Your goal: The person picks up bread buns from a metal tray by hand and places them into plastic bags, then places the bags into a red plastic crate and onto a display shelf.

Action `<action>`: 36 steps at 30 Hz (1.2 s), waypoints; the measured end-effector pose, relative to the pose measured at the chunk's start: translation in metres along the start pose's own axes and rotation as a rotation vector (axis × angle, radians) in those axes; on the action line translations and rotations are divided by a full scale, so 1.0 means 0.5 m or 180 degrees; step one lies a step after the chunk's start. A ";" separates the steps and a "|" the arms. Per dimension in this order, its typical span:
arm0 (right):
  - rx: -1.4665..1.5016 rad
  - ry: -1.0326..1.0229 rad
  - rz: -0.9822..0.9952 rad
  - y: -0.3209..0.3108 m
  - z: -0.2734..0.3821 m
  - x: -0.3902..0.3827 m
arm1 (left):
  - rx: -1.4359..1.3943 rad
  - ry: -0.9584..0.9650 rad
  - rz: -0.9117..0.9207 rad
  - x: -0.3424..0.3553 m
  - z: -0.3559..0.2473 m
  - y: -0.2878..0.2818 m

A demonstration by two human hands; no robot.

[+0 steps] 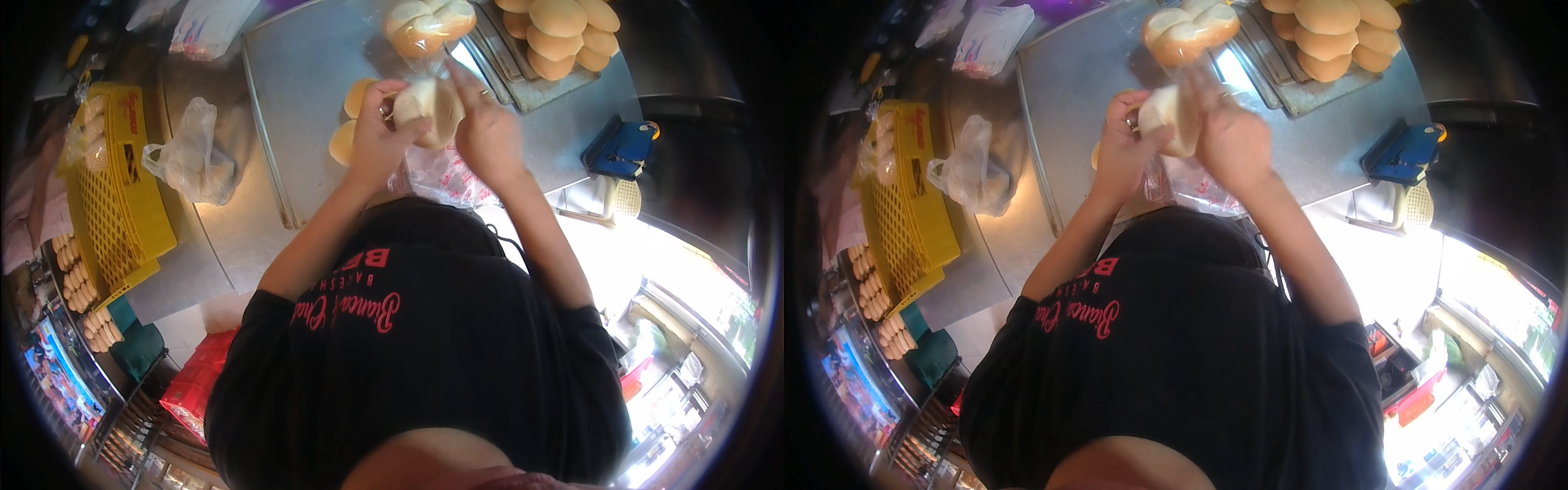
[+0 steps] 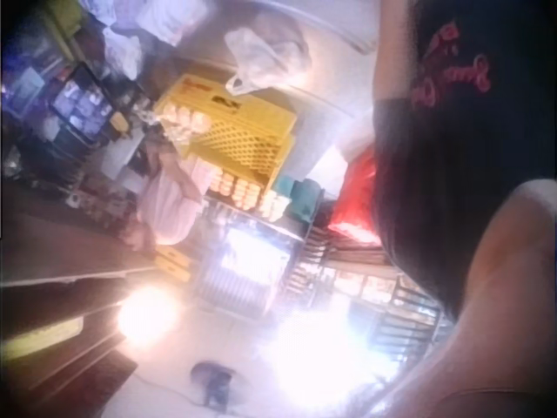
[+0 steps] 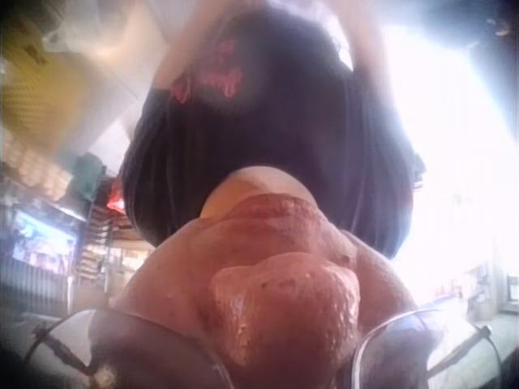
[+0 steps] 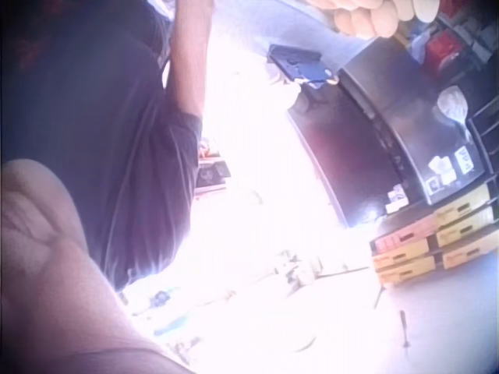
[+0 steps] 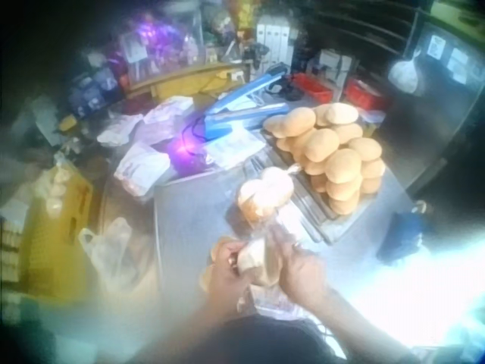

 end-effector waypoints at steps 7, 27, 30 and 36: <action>0.0405 -0.0266 -0.0272 0.003 0.013 -0.016 | -0.1698 -0.0073 -0.0262 -0.004 0.003 0.024; 0.1487 -0.0707 0.0281 -0.020 0.173 -0.040 | 0.0673 0.0494 0.0463 -0.016 -0.085 0.022; 0.1672 -0.0146 0.0566 -0.008 0.135 -0.042 | 0.1509 0.0566 0.0595 -0.007 -0.025 0.023; 0.1566 -0.0290 0.0568 0.070 0.092 -0.084 | 0.2275 0.0747 0.0729 -0.016 0.029 0.037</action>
Point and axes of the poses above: each hand's wrist, its own x-axis towards the middle knuckle, its own y-axis out of the palm, z = x × y, the point moved 4 cm from there along x, towards the middle knuckle, and after that the axes turned 6 degrees about x, right-handed, at the moved point
